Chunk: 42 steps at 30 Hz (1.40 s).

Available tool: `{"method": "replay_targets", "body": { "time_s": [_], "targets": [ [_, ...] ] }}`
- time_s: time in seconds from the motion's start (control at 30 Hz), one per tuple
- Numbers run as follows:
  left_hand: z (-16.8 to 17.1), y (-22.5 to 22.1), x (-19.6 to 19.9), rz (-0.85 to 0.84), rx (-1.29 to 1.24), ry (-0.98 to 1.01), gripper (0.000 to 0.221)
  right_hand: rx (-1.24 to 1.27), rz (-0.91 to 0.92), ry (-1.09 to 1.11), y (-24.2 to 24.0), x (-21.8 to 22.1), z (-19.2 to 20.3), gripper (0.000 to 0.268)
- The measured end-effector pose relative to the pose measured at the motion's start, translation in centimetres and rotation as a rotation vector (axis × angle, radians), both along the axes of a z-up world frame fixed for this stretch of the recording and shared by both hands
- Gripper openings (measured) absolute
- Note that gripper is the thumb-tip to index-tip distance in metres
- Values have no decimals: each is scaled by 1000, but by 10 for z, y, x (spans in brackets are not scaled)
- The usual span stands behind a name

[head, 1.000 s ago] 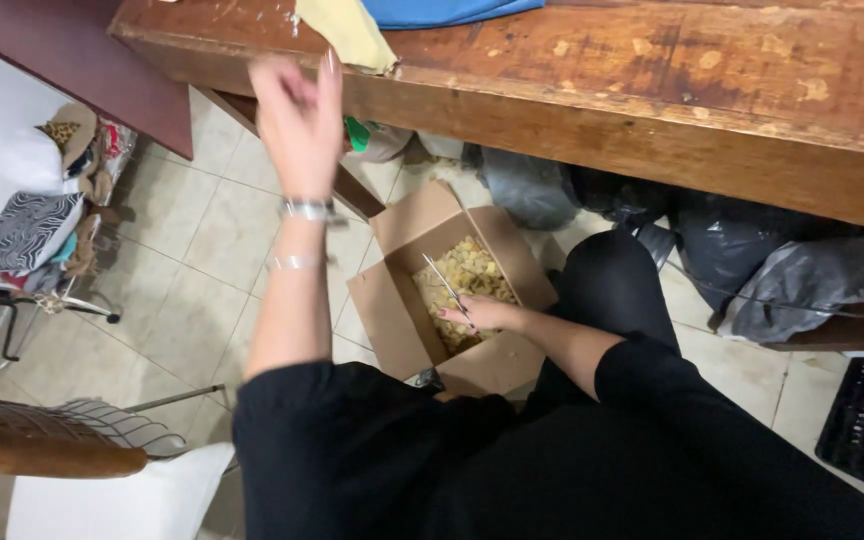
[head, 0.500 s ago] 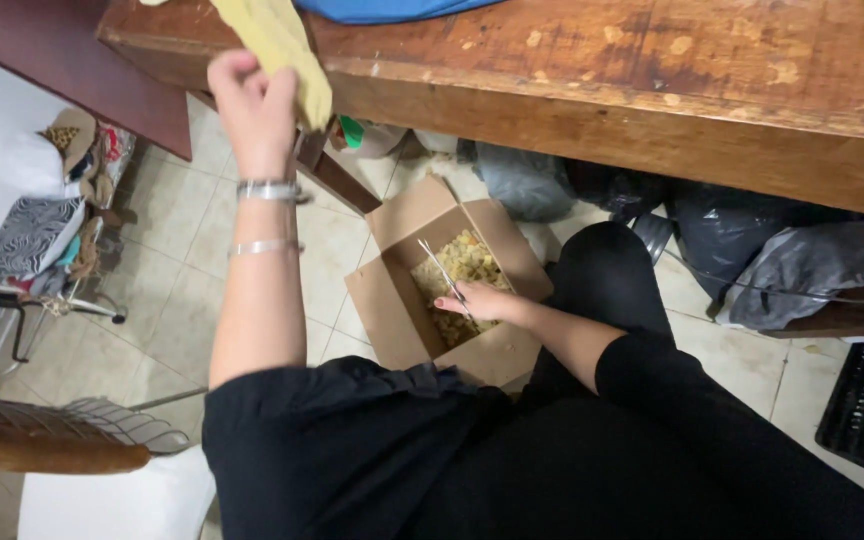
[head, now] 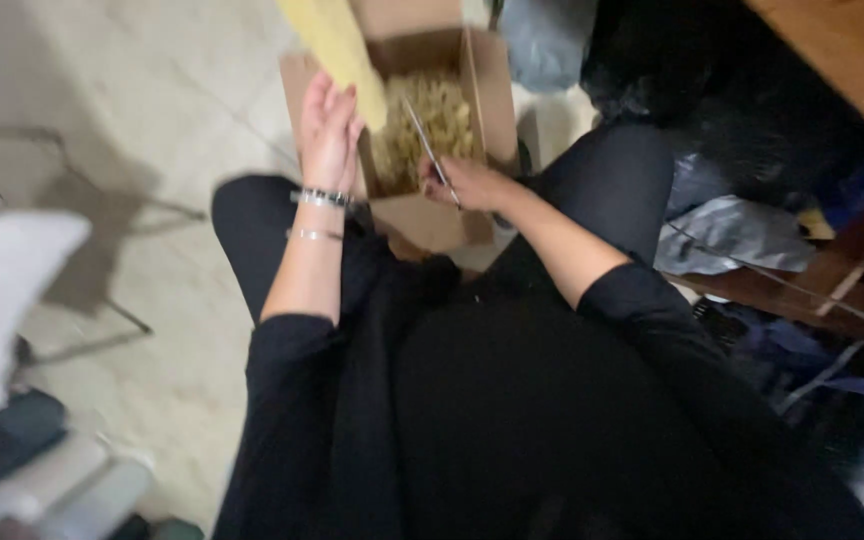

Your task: Cutting strips of yellow foam into smaller pieces using scissors and collecting them in a cardboard box.

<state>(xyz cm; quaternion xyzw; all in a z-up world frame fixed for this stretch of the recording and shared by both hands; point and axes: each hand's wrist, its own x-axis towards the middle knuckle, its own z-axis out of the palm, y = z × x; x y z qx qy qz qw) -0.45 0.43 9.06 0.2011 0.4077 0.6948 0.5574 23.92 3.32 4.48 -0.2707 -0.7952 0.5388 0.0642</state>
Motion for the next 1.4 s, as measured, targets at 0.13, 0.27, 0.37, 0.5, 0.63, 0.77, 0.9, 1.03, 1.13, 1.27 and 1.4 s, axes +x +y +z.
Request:
{"method": "replay_targets", "body": {
  "time_s": [0.13,0.27,0.37,0.5,0.63,0.77,0.9,1.03,1.13,1.27,1.4],
  "targets": [
    [-22,-9,4,-7,52,-8,46,20,40,-140,-8,-5,19,33],
    [-35,-9,7,-172,60,115,46,63,28,-170,-6,-11,27,37],
    [-34,-7,7,-218,105,195,41,38,-12,-177,-5,-18,40,35],
    [-33,-6,5,-284,195,376,43,230,-12,-333,-7,-19,32,52],
    [-27,-5,7,-295,163,390,36,215,-54,-269,-8,-15,16,44],
    [-31,-3,3,-247,165,304,31,261,-125,-251,-11,-18,25,45],
    [-25,-4,1,-225,217,216,28,302,-164,-192,-13,-21,29,50],
    [-23,-7,-1,-208,167,196,27,314,-172,-180,-14,-21,31,49],
    [-20,-7,-1,-197,146,187,30,310,-165,-229,-16,-20,24,54],
    [-17,-7,-2,-193,135,185,28,330,-202,-165,-16,-20,25,51],
    [-20,-7,-10,-221,81,97,33,337,-204,-166,-16,-19,26,49]
  ]
}}
